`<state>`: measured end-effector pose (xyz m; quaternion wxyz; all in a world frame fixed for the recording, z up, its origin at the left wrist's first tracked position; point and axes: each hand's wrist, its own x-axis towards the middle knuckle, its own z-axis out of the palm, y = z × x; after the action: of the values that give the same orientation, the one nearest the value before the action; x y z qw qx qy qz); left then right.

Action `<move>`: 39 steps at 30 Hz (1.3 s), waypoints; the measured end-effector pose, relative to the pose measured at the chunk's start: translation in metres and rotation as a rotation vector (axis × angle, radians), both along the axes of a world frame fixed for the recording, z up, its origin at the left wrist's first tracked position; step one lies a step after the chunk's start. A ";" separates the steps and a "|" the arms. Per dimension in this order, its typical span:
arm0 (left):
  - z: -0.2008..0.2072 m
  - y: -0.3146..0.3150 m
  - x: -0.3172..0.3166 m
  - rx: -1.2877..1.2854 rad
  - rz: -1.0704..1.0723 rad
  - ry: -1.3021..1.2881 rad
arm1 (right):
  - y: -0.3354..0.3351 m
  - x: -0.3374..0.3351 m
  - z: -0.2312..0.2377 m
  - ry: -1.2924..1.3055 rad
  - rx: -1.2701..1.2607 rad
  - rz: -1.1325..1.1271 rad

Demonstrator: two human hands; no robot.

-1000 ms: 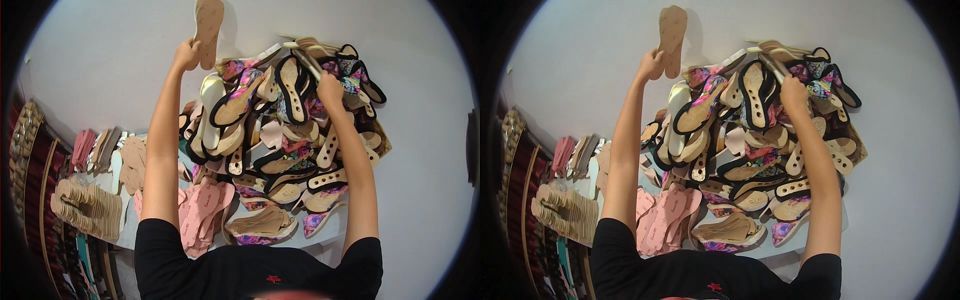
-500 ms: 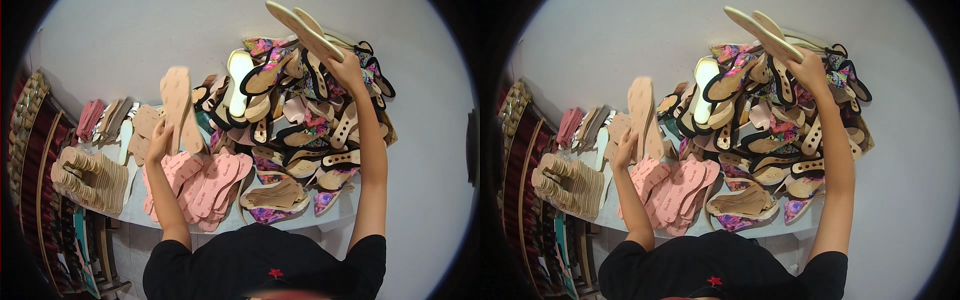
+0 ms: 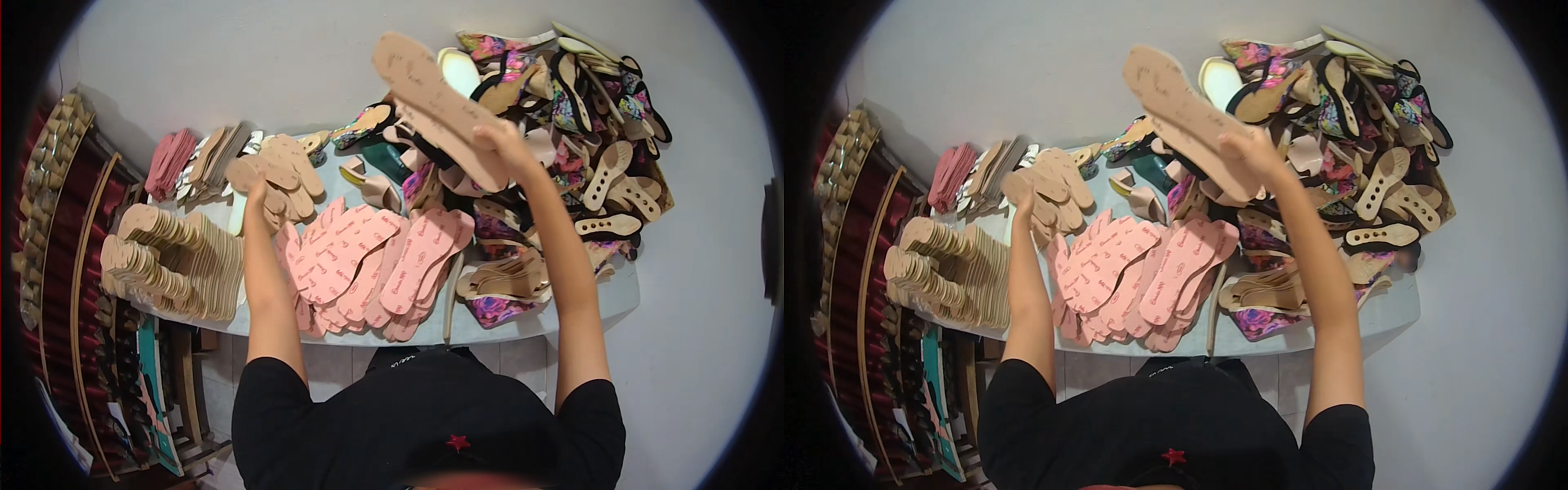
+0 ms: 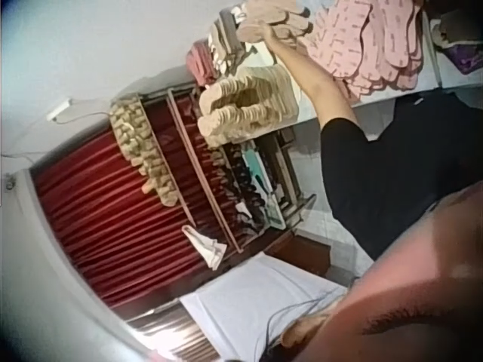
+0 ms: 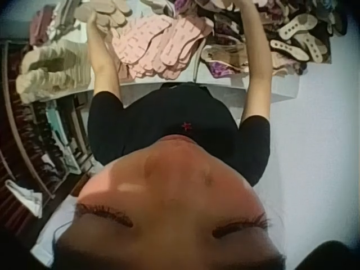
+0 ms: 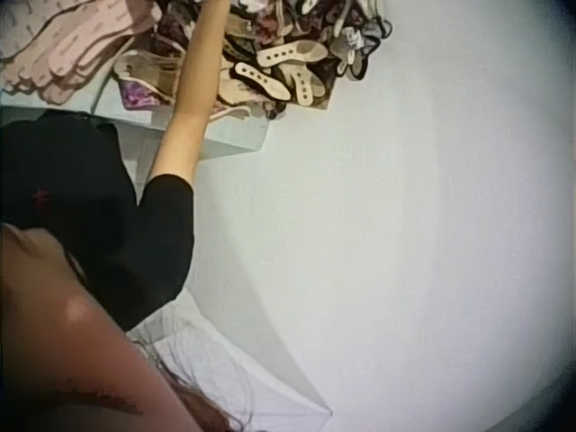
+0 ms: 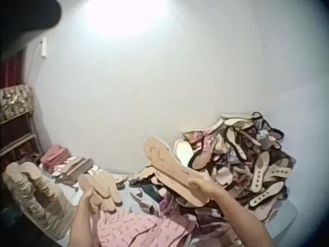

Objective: Sorting and stacking various sandal soles and shoe components on a workbench.

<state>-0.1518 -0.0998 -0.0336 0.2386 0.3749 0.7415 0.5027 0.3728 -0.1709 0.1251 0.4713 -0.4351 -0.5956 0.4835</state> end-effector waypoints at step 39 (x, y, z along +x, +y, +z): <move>0.196 0.015 0.394 0.520 -0.641 0.269 | 0.085 0.282 0.050 -1.216 0.684 -1.020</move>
<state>0.2422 -0.0845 0.1621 0.1815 0.6959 0.4607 0.5201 0.6547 -0.0855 0.1754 0.3353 -0.6669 -0.5890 -0.3098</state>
